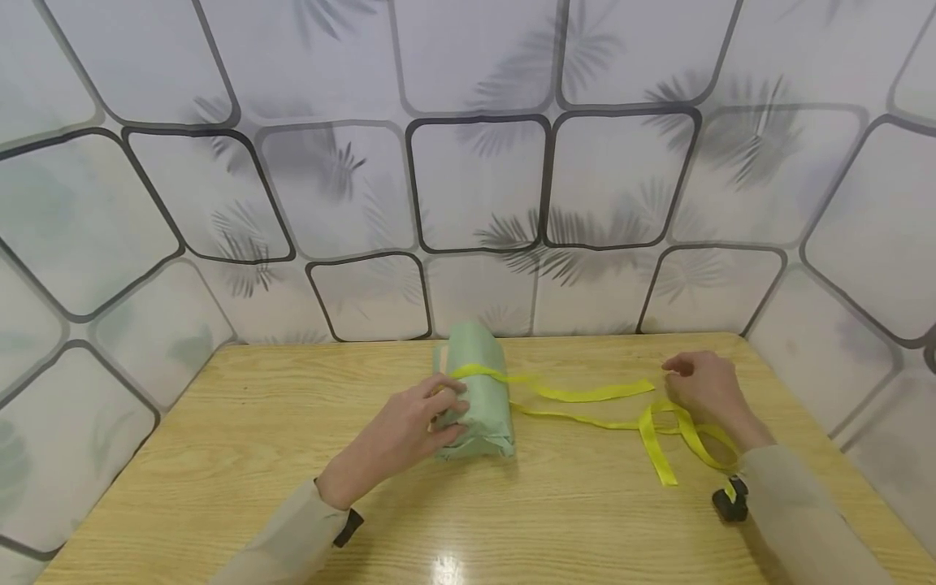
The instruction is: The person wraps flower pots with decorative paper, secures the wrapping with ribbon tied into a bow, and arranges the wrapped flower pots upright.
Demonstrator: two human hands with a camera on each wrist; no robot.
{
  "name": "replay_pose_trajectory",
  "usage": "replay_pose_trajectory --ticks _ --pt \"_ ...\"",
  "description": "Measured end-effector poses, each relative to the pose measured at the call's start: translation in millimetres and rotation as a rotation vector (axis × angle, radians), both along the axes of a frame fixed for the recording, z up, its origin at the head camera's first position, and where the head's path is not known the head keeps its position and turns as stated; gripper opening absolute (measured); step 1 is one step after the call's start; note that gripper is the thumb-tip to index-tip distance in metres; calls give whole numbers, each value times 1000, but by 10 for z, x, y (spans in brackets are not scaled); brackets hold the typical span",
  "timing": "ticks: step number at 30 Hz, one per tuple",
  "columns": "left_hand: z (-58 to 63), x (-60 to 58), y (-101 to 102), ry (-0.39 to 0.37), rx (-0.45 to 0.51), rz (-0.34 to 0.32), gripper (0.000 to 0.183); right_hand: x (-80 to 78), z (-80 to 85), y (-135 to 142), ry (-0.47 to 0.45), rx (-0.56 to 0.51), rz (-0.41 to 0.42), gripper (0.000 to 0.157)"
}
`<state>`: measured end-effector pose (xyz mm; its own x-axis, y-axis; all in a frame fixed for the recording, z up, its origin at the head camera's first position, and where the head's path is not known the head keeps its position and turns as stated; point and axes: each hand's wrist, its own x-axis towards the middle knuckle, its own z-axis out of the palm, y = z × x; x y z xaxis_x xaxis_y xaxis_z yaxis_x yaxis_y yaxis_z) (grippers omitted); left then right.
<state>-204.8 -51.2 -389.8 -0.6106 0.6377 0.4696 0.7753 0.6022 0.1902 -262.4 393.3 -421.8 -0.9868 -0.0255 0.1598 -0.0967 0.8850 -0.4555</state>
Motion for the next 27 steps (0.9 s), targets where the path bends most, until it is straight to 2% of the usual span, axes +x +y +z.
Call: replay_pose_trajectory --ticks 6,10,14,20,24,27 --pt "1 15 0 -10 11 28 17 90 65 -17 0 47 58 26" --pt "0 14 -1 -4 6 27 16 172 131 -74 39 120 183 19" --pt "-7 0 -8 11 -3 23 16 255 144 -154 73 190 326 25" --pt "-6 -3 -12 17 -13 23 15 322 91 -260 69 247 478 30" --pt "4 7 -9 10 -16 22 15 328 58 -286 47 258 513 25" --pt "11 9 -5 5 -18 21 14 327 44 -294 65 259 517 19"
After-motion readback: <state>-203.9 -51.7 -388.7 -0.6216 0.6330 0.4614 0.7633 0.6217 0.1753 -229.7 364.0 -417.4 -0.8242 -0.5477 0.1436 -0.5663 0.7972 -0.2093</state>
